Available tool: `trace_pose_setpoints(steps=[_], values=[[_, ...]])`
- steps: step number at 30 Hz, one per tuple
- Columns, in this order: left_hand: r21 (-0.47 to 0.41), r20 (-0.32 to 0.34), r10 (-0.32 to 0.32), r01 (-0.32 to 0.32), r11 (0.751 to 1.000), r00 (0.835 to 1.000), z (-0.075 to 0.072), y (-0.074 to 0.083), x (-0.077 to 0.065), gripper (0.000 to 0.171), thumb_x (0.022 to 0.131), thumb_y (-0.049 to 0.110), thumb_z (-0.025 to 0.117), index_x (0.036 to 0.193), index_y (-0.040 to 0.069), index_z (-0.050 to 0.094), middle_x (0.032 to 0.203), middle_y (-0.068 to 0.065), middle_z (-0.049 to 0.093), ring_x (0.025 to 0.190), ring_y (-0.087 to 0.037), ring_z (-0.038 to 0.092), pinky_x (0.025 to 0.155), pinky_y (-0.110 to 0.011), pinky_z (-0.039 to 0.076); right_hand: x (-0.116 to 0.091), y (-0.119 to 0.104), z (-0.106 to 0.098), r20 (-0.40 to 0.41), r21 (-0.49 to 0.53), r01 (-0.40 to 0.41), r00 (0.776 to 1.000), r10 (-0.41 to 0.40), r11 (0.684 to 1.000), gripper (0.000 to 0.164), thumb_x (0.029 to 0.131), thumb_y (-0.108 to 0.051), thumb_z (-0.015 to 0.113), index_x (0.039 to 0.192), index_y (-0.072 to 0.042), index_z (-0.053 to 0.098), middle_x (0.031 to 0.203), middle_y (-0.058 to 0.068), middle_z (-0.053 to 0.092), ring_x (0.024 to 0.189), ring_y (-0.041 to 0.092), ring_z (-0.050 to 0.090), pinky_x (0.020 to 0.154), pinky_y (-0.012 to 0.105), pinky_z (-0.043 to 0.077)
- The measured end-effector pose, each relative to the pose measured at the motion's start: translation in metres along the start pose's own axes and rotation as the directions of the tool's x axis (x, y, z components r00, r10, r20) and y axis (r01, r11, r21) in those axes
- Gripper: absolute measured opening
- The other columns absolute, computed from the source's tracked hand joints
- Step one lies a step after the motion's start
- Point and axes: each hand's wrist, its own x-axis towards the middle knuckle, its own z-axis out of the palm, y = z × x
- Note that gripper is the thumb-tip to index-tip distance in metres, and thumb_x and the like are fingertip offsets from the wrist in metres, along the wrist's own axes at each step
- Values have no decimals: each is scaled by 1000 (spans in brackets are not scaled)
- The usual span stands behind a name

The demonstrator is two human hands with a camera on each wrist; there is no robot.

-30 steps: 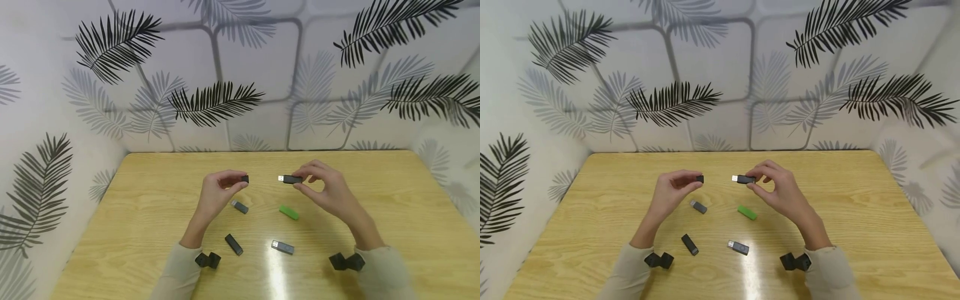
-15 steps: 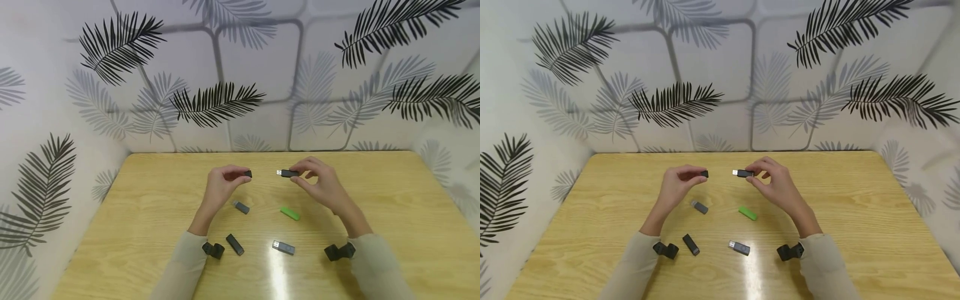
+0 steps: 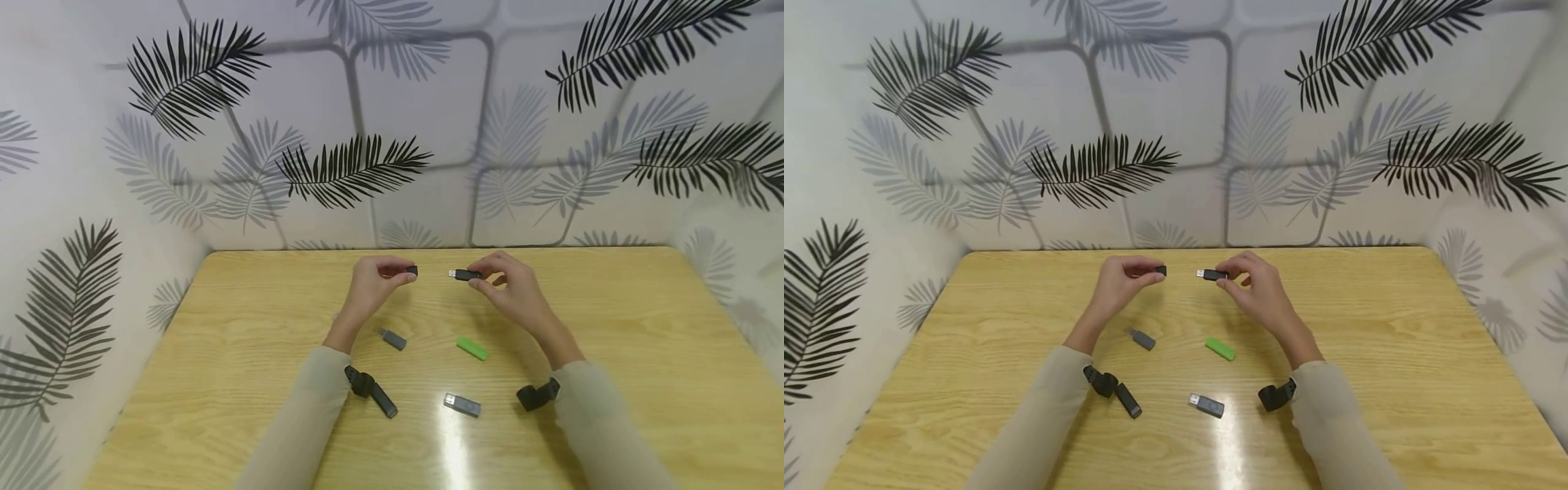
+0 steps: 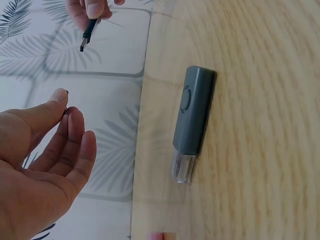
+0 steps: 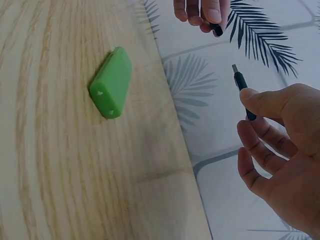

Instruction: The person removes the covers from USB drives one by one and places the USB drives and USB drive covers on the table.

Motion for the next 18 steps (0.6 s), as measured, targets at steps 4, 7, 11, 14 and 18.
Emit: trace_pose_setpoints(steps=[4, 7, 11, 14, 18], values=[[3, 13, -33, 33, 999, 999, 3, -5, 7, 19, 91, 11, 79, 109, 5, 79, 102, -9, 76, 93, -23, 72, 80, -33, 59, 5, 4, 5, 15, 5, -52, 999, 52, 999, 19, 91, -6, 79, 109, -4, 75, 107, 8, 69, 92, 22, 65, 73, 42, 57], [-4, 13, -58, 59, 998, 998, 6, -9, 12, 18, 91, 10, 79, 108, 4, 79, 102, -9, 76, 93, -23, 72, 80, -33, 58, 11, 7, 9, 28, 5, -85, 996, 85, 996, 19, 91, -6, 79, 110, -4, 75, 107, 9, 69, 93, 23, 64, 74, 42, 57], [-1, 25, -77, 78, 997, 997, 11, -18, 18, 17, 91, 9, 79, 107, 3, 78, 103, -10, 76, 92, -23, 71, 81, -33, 58, 16, 14, 14, 51, 1, -130, 990, 129, 992, 18, 92, -5, 78, 109, -3, 75, 110, 12, 69, 94, 26, 65, 74, 40, 57], [34, 30, -87, 86, 996, 996, 15, -24, 22, 17, 91, 9, 79, 107, 3, 79, 104, -9, 76, 93, -22, 71, 83, -33, 57, 20, 20, 19, 69, 15, -170, 983, 169, 985, 17, 92, -6, 77, 109, -2, 75, 111, 13, 69, 96, 28, 65, 76, 39, 57], [92, 24, -88, 85, 992, 996, 19, -30, 28, 17, 90, 10, 80, 106, 4, 79, 103, -9, 76, 94, -23, 71, 85, -35, 56, 24, 29, 25, 78, 44, -211, 975, 207, 977, 19, 93, -6, 76, 111, 0, 74, 112, 15, 69, 100, 31, 65, 81, 42, 57]])
